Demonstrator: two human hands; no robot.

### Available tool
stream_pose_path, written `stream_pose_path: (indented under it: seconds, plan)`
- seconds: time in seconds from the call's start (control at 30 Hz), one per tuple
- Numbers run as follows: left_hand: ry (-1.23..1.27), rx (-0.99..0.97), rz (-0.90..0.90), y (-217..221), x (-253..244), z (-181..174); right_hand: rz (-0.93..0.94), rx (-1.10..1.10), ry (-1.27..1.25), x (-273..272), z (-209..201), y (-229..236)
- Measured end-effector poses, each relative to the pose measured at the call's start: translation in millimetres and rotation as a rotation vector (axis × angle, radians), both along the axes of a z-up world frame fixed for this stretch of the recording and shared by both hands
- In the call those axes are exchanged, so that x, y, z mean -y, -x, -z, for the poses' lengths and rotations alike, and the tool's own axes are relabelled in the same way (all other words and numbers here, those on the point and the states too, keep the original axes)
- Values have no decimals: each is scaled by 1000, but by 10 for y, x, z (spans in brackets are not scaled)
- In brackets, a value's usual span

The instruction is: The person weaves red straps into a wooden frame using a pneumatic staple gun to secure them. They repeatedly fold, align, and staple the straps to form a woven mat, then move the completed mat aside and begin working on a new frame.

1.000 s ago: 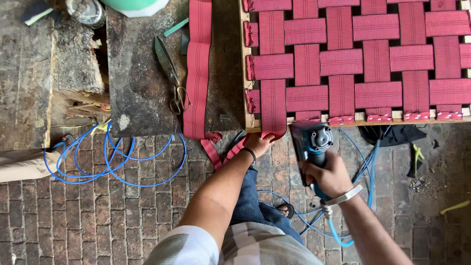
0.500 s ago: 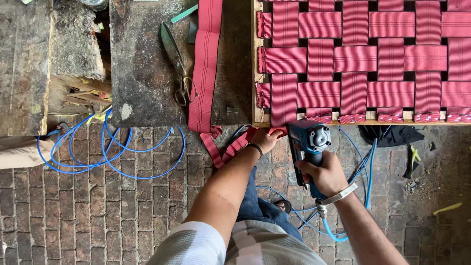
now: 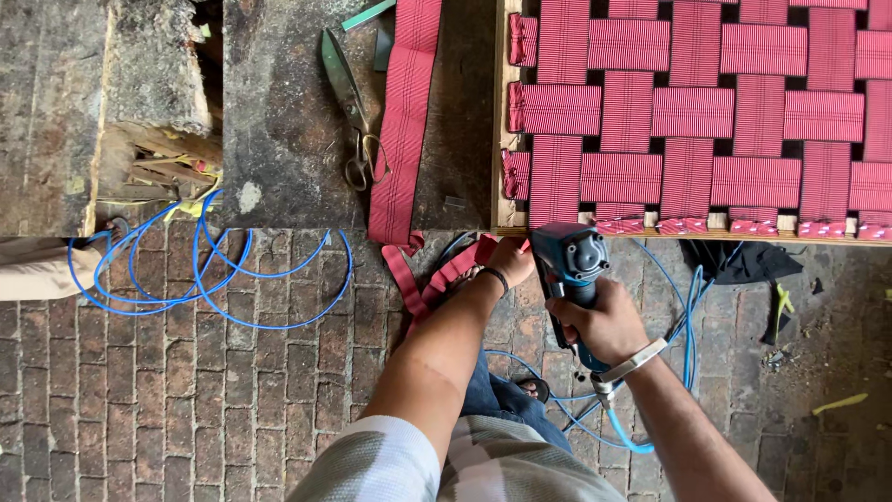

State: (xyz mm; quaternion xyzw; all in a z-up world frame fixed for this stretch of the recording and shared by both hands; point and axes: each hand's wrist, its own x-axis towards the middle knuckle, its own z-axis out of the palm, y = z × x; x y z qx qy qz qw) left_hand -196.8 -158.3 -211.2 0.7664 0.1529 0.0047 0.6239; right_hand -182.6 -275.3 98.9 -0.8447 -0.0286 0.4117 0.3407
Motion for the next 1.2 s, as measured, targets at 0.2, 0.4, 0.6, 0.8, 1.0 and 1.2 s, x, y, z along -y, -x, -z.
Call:
stream_pose_path:
  seconds: [0.2,0.4,0.6,0.8,1.0,1.2]
  plan:
    - [70,-112,2,-3,-3,-8,11,6,-46,-80,16,-95]
    - [673,-148,-99,-19,61,121,30,27,-48,64,5,-273]
    - [578,-150,-85,-18,36,65,187,-28,-113,245,-24,-327]
    - [359,-283,-58,-18,9,-47,231,-19,-171,344,5,-346]
    - [357,-193,-76,2,-12,-78,216,-27,-193,351,20,-350]
    - [422,-156,-49,-7,20,38,230,-38,-163,269,-54,-307]
